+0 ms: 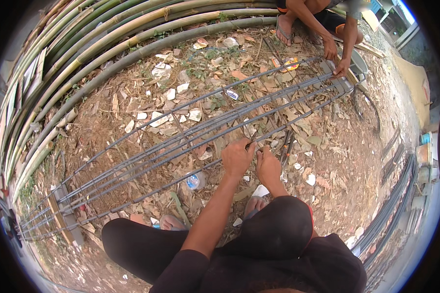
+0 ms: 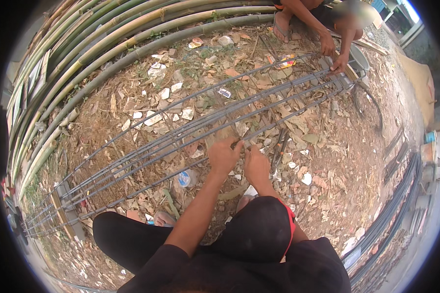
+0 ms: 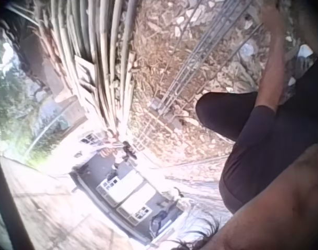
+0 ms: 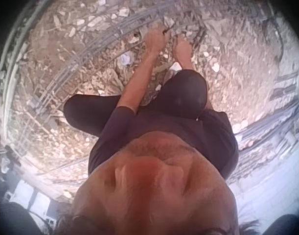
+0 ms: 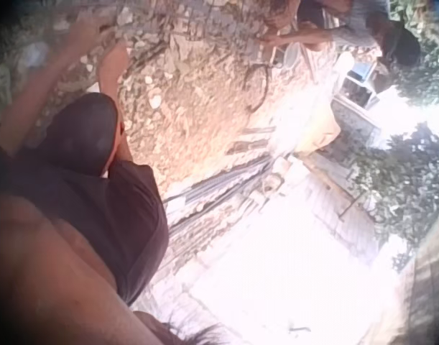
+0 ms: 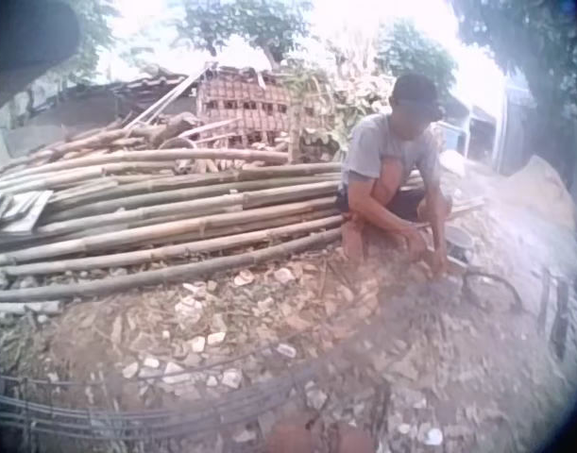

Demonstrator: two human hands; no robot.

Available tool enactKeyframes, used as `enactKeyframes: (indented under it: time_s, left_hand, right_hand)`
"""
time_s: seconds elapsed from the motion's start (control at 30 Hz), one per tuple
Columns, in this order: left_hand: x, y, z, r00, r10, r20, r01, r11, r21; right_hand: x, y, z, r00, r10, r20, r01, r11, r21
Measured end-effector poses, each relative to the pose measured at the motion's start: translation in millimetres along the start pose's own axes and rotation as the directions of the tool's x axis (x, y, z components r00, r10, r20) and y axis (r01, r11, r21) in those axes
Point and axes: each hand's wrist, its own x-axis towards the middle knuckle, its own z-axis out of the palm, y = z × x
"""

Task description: The person assembles a metal frame by hand and with pliers, securing wire ties at the intersections of the rebar rods.

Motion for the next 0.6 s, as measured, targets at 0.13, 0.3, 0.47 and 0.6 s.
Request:
enactKeyframes:
  time_s: [0.13,0.3,0.47,0.6]
  left_hand:
    - [-2.7,-2.6,0.5,1.0,-0.015,-0.001,0.015,1.0,-0.014]
    - [0.3,4.2,-7.2,1.0,0.006,-0.009,-0.006,1.0,0.02]
    - [0.6,3.8,-3.0,0.997,-0.044,0.058,0.043,0.999,0.008]
    - [-2.0,-2.1,-5.1,0.999,-0.022,0.031,0.021,0.999,0.03]
  right_hand:
    - [-9.1,-4.0,-0.5,0.982,-0.146,-0.116,0.152,0.987,0.046]
    - [-6.0,11.0,-7.7,0.999,-0.041,-0.012,0.042,0.997,0.062]
    - [-57.7,99.4,39.3,0.986,0.113,0.12,-0.141,0.956,0.258]
    - [-128.4,116.7,63.3,0.921,0.047,0.387,-0.104,0.986,0.129]
